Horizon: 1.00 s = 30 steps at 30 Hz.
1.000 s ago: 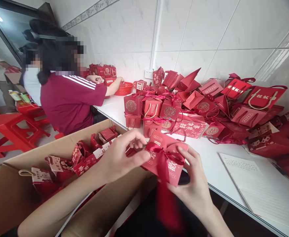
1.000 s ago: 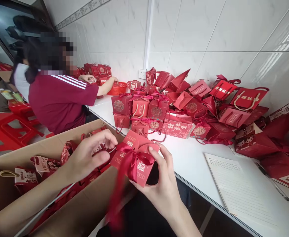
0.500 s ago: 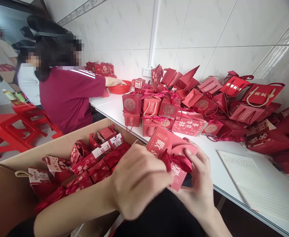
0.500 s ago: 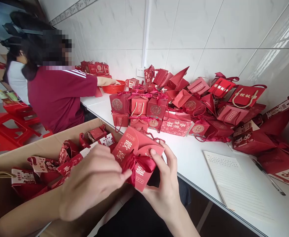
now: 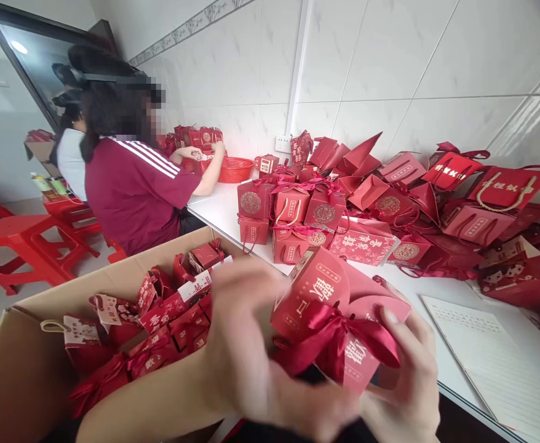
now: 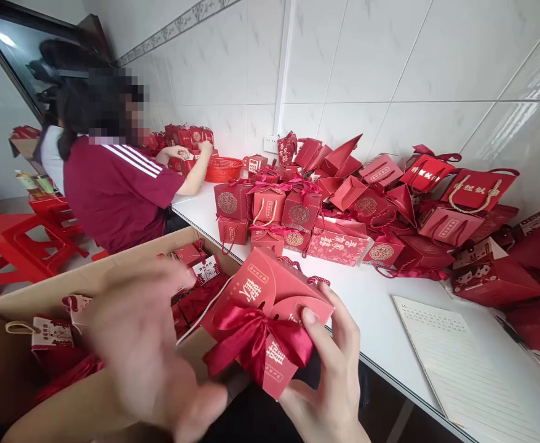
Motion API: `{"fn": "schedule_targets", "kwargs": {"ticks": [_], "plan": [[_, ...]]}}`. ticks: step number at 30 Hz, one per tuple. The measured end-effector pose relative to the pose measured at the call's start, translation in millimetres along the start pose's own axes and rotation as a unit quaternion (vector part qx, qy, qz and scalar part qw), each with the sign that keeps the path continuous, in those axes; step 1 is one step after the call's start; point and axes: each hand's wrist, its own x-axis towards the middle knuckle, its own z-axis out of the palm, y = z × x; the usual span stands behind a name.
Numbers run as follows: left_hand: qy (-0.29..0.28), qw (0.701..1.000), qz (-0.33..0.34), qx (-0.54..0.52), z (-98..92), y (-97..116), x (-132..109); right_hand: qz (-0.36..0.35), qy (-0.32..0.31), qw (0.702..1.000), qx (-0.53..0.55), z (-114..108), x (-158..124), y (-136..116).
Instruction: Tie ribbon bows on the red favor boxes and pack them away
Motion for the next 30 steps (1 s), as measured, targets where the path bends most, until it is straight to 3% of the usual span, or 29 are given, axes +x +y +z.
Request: {"fn": "schedule_targets", "kwargs": {"ticks": [3, 7, 12, 20, 22, 24, 25, 26, 28, 30], "plan": [[0.028, 0.998, 0.059, 0.013, -5.2, -3.4, 14.7, -0.036, 0.006, 0.999, -0.019, -1.4, 1.4, -0.8], [0.019, 0.984, 0.165, 0.059, -3.3, 6.4, 2.7, -0.044, 0.016, 0.999, -0.024, -0.7, 2.7, -0.7], [0.086, 0.985, 0.141, 0.054, 14.3, 17.1, -21.5, -0.048, 0.026, 0.998, -0.025, 1.1, 5.2, -2.5], [0.065, 0.986, 0.143, 0.055, 13.5, 18.2, -17.8, -0.059, 0.042, 0.997, -0.019, 1.7, 2.4, -2.0], [0.075, 0.979, 0.179, 0.053, 5.6, 9.7, -6.3, -0.026, 0.045, 0.999, 0.000, 1.1, 0.4, -0.7], [0.111, 0.970, 0.215, 0.013, -4.4, -5.5, 10.7, 0.089, 0.030, 0.993, 0.075, 0.0, 0.4, 1.1], [0.127, 0.971, 0.201, -0.016, -9.1, -14.9, 20.3, 0.179, 0.010, 0.973, 0.147, -0.5, 1.4, 2.1], [0.141, 0.978, 0.146, -0.047, -13.1, -24.9, 29.9, 0.278, -0.013, 0.931, 0.236, -0.7, 3.0, 3.1], [0.039, 0.995, -0.003, -0.089, -17.5, -44.4, 46.7, 0.452, -0.063, 0.789, 0.413, 0.2, 7.2, 4.2], [-0.096, 0.977, -0.139, -0.129, -17.3, -60.3, 57.7, 0.553, -0.100, 0.633, 0.533, 3.3, 11.8, 3.5]]}}
